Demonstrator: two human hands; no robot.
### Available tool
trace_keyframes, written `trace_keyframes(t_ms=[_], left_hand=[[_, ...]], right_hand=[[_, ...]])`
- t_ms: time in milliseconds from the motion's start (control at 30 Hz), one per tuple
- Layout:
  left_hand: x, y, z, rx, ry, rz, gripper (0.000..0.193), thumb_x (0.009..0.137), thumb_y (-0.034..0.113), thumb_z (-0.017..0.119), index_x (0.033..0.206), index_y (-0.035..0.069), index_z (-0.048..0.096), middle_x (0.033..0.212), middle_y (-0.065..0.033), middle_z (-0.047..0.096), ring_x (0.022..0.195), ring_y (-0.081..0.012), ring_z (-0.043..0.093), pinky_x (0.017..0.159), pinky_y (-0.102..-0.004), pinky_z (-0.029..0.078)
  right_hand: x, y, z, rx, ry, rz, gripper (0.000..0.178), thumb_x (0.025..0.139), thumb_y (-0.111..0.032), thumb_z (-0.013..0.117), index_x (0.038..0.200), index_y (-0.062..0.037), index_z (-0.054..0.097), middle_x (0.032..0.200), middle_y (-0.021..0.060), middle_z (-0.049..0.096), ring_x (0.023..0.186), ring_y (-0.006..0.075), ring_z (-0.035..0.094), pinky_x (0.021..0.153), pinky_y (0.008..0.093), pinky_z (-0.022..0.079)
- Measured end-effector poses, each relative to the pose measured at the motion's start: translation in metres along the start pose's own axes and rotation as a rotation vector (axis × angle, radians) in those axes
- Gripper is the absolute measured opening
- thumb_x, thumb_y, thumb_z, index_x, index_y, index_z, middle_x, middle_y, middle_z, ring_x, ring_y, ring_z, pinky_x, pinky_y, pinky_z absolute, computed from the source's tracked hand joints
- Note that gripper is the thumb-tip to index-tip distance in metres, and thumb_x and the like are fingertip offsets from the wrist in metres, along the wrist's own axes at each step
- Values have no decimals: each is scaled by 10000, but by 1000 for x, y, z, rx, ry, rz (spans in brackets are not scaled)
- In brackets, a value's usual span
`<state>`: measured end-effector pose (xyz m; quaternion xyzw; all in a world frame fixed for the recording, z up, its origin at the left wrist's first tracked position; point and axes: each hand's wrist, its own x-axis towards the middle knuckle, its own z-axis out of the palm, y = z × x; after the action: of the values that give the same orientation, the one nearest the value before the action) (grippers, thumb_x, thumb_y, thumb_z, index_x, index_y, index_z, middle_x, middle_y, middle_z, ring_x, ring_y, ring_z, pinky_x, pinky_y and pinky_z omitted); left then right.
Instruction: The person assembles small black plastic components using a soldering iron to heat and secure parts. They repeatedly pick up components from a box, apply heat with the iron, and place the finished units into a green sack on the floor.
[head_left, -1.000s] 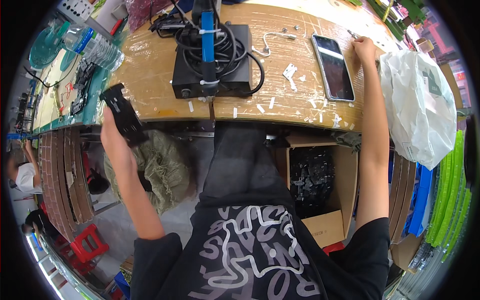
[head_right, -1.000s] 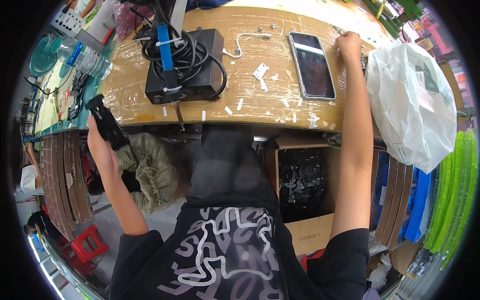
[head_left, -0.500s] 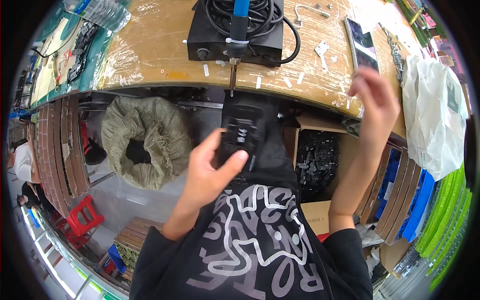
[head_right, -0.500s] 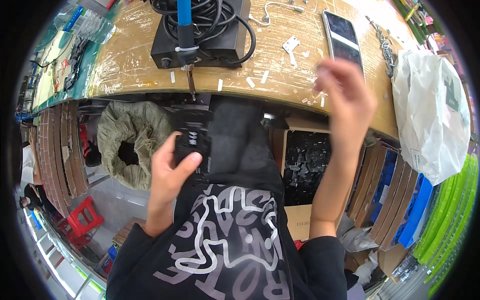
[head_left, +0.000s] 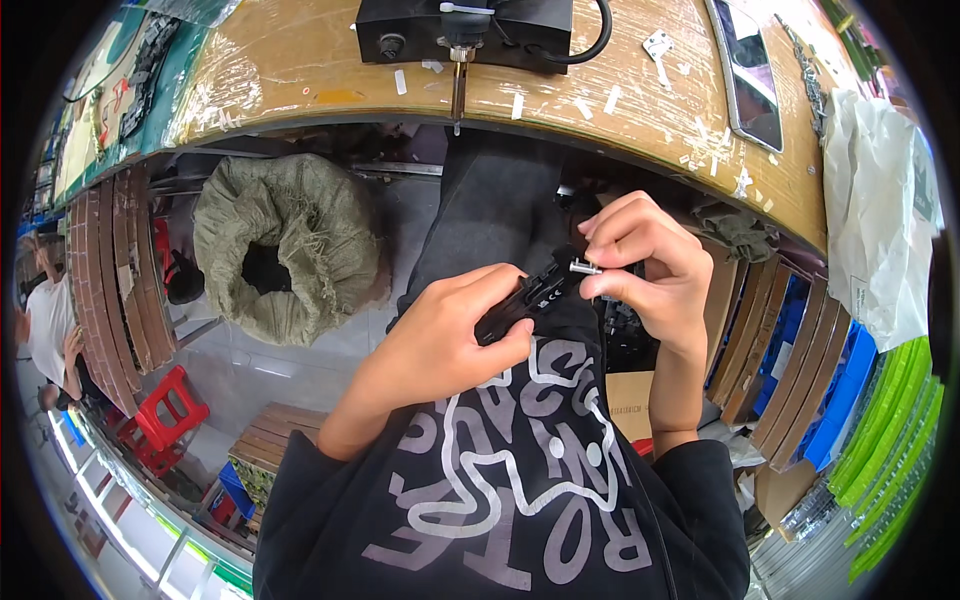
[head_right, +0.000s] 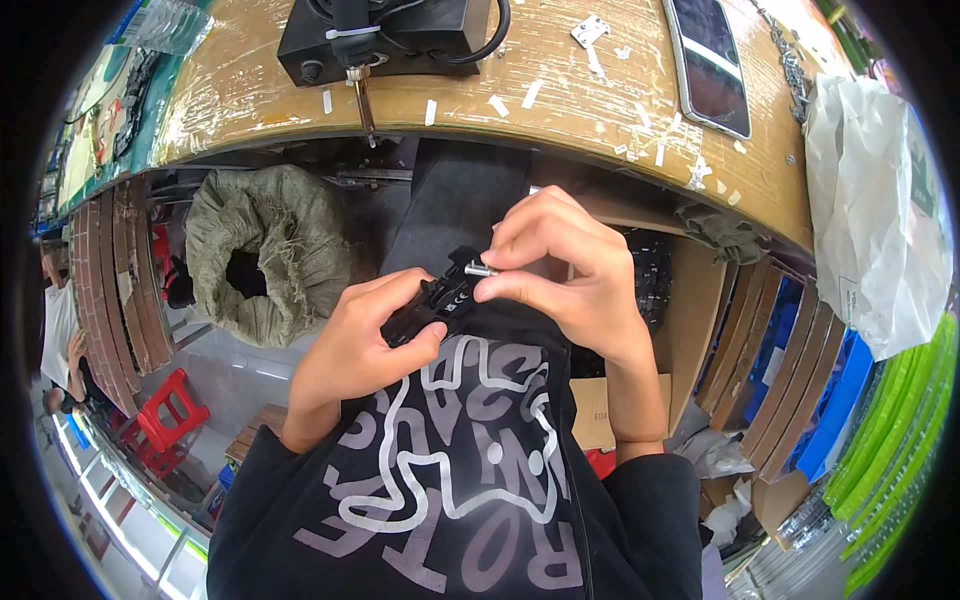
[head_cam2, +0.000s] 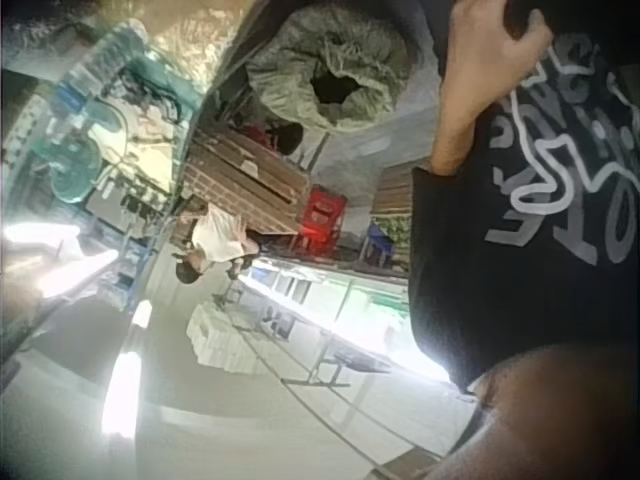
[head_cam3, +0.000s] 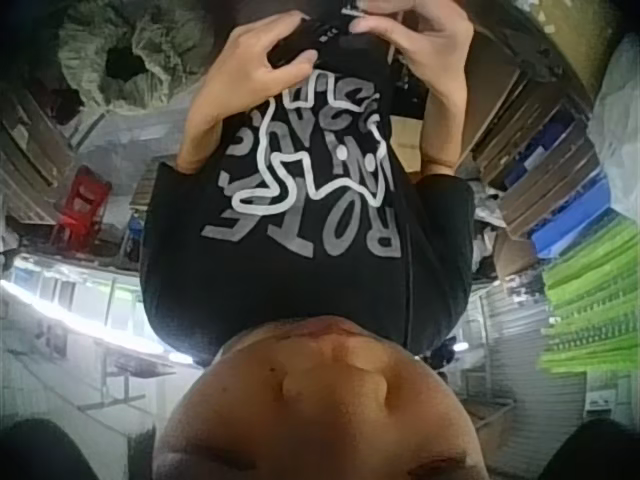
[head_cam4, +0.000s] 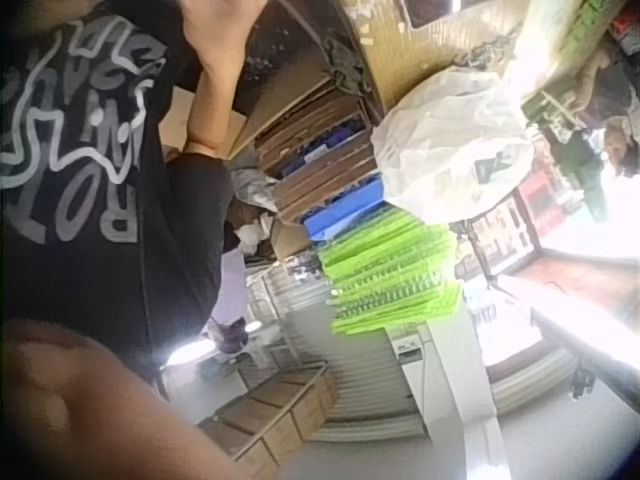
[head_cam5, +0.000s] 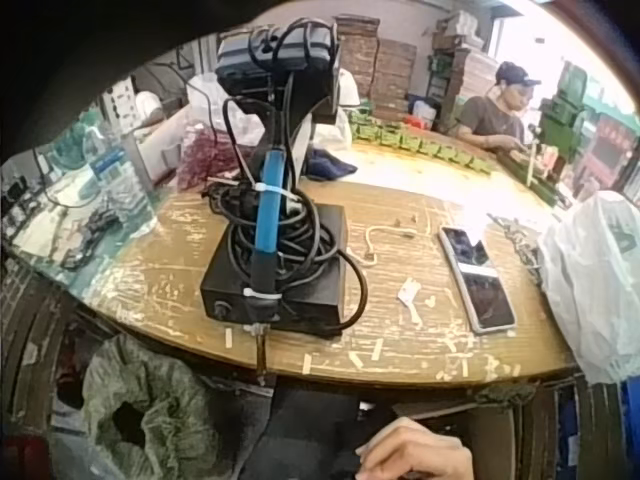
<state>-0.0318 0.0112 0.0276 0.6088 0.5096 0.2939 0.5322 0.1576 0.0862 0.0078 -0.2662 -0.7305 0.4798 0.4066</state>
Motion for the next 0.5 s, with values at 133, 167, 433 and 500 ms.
trace_keyframes(t_ms=[133,167,433,500], left_hand=[[0,2,1,43,-5,15,174,683,78,569,792,-24,478,679,-139,484,548,-296,484,499,-336,384],[0,1,1,62,-11,37,174,682,79,570,790,-23,479,682,-140,487,553,-301,488,500,-340,387],[0,-3,5,145,-10,126,172,666,82,573,785,-12,492,698,-128,508,576,-313,510,496,-357,404],[0,-2,5,184,-19,131,166,662,83,571,781,-5,495,700,-119,512,580,-305,515,496,-354,409]], right_hand=[[-2,1,1,61,-12,29,197,560,-13,727,616,-5,539,678,68,562,655,167,529,634,281,443],[-3,2,1,79,-8,38,194,565,-8,724,614,-3,536,676,70,558,658,165,532,639,280,452],[-11,2,-3,304,-66,241,171,617,15,704,656,1,538,732,72,533,701,152,553,643,263,470],[-11,0,-5,315,-91,293,175,619,17,700,656,4,530,726,76,521,703,158,548,666,297,484]])
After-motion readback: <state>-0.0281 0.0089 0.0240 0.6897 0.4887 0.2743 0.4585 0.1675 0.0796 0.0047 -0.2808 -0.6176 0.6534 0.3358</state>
